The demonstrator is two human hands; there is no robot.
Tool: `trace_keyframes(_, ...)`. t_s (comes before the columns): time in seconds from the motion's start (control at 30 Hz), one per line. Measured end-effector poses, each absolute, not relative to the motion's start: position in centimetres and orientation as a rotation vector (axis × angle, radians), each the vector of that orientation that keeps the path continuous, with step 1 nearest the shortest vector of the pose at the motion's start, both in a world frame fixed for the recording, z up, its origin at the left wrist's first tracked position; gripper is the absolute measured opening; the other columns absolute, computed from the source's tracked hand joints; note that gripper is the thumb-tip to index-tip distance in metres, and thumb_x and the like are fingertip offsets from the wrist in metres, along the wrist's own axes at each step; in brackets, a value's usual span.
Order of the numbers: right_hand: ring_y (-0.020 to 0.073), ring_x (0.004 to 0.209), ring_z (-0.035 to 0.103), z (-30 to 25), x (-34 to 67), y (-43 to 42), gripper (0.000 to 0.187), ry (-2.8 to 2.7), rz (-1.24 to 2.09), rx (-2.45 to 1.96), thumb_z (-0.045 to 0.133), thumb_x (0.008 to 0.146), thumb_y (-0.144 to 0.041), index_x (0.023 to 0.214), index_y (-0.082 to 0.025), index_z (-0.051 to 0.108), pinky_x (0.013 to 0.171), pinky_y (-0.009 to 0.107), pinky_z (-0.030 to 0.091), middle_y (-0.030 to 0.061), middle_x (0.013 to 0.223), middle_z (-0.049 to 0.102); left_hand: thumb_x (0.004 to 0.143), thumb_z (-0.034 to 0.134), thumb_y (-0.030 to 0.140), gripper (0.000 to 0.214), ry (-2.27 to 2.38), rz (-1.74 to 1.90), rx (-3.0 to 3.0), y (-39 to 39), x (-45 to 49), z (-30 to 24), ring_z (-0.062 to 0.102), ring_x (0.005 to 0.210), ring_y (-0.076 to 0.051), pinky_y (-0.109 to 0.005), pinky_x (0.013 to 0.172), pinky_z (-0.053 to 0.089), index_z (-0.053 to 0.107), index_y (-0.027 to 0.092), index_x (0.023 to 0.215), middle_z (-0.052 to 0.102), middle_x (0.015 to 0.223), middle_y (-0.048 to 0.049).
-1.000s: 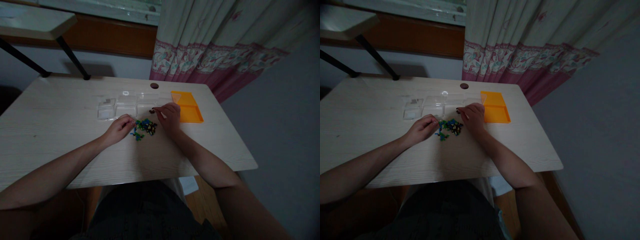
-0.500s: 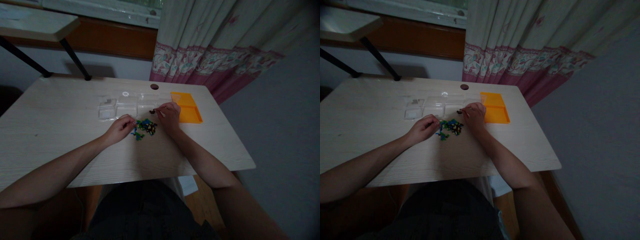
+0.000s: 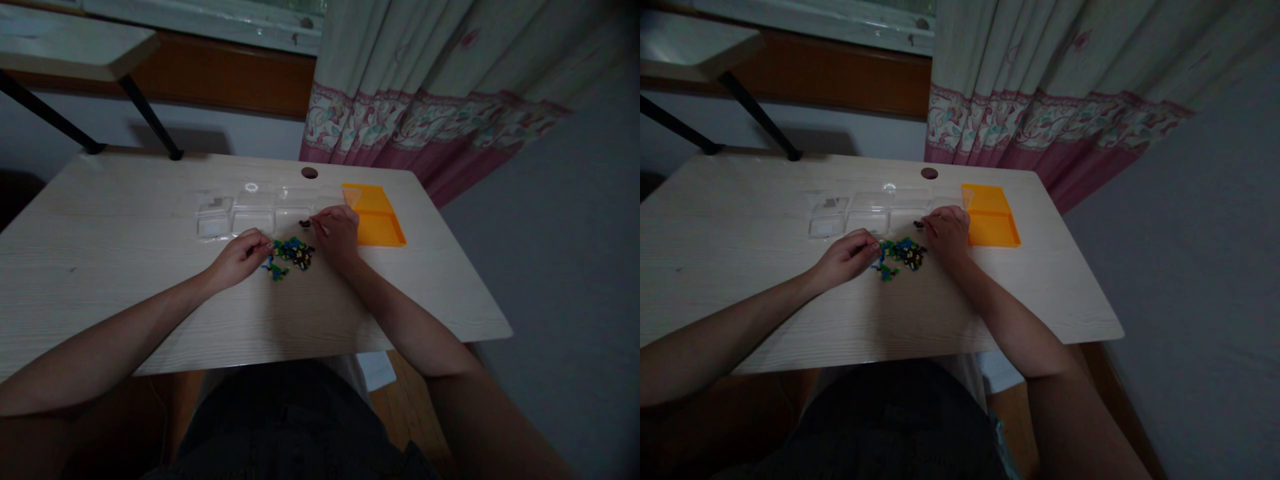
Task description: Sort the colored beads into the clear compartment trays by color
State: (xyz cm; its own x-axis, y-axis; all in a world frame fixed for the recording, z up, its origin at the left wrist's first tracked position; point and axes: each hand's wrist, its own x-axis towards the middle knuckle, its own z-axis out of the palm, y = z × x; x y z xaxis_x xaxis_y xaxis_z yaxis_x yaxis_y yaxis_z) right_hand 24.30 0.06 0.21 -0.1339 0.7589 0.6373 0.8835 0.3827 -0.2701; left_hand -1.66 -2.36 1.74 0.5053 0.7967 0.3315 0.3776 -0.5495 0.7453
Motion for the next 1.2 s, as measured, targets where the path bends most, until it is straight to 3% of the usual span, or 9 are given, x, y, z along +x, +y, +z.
trace_keyframes(0.5, 0.0225, 0.100, 0.057, 0.4, 24.3, -0.2, 0.019, -1.945, -0.237, -1.410, 0.058, 0.092, -0.034, 0.089, -0.023, 0.074, 0.097, 0.042, 0.035, 0.0042, 0.096, 0.069, 0.094, 0.052, 0.037, 0.025, 0.927, 0.859, 2.198, -2.4, -1.7, 1.5, 0.052, 0.072, -0.014, -0.026, 0.064, 0.041, 0.064, 0.016, 0.088, 0.053, 0.080, -0.0023)
trace_keyframes(0.7, 0.0226, 0.102, 0.056, 0.4, 24.3, -0.2, 0.019, -1.958, -0.198, -1.419, 0.057, 0.093, -0.033, 0.090, -0.025, 0.074, 0.099, 0.043, 0.034, 0.0043, 0.099, 0.069, 0.092, 0.057, 0.034, 0.020, 0.813, 0.775, 2.372, -2.8, -1.6, 2.2, 0.053, 0.082, -0.017, -0.029, 0.075, 0.043, 0.064, 0.016, 0.090, 0.055, 0.083, -0.0036)
trace_keyframes(0.97, 0.0228, 0.103, 0.055, 0.4, 24.2, -0.2, 0.020, -1.958, -0.162, -1.420, 0.055, 0.093, -0.032, 0.090, -0.024, 0.074, 0.098, 0.043, 0.034, 0.0049, 0.099, 0.068, 0.089, 0.062, 0.038, 0.025, 0.721, 0.657, 2.495, -3.1, -1.6, 2.4, 0.052, 0.098, -0.022, -0.035, 0.088, 0.044, 0.067, 0.018, 0.104, 0.059, 0.098, -0.0080)
trace_keyframes(1.2, 0.0223, 0.101, 0.056, 0.4, 24.1, -0.3, 0.018, -1.963, -0.201, -1.379, 0.058, 0.092, -0.032, 0.091, -0.024, 0.074, 0.098, 0.042, 0.036, 0.0047, 0.098, 0.069, 0.093, 0.055, 0.035, 0.040, 0.742, 0.618, 2.604, -3.4, -1.4, 2.4, 0.051, 0.099, -0.023, -0.038, 0.089, 0.044, 0.060, 0.019, 0.129, 0.058, 0.104, -0.0109)
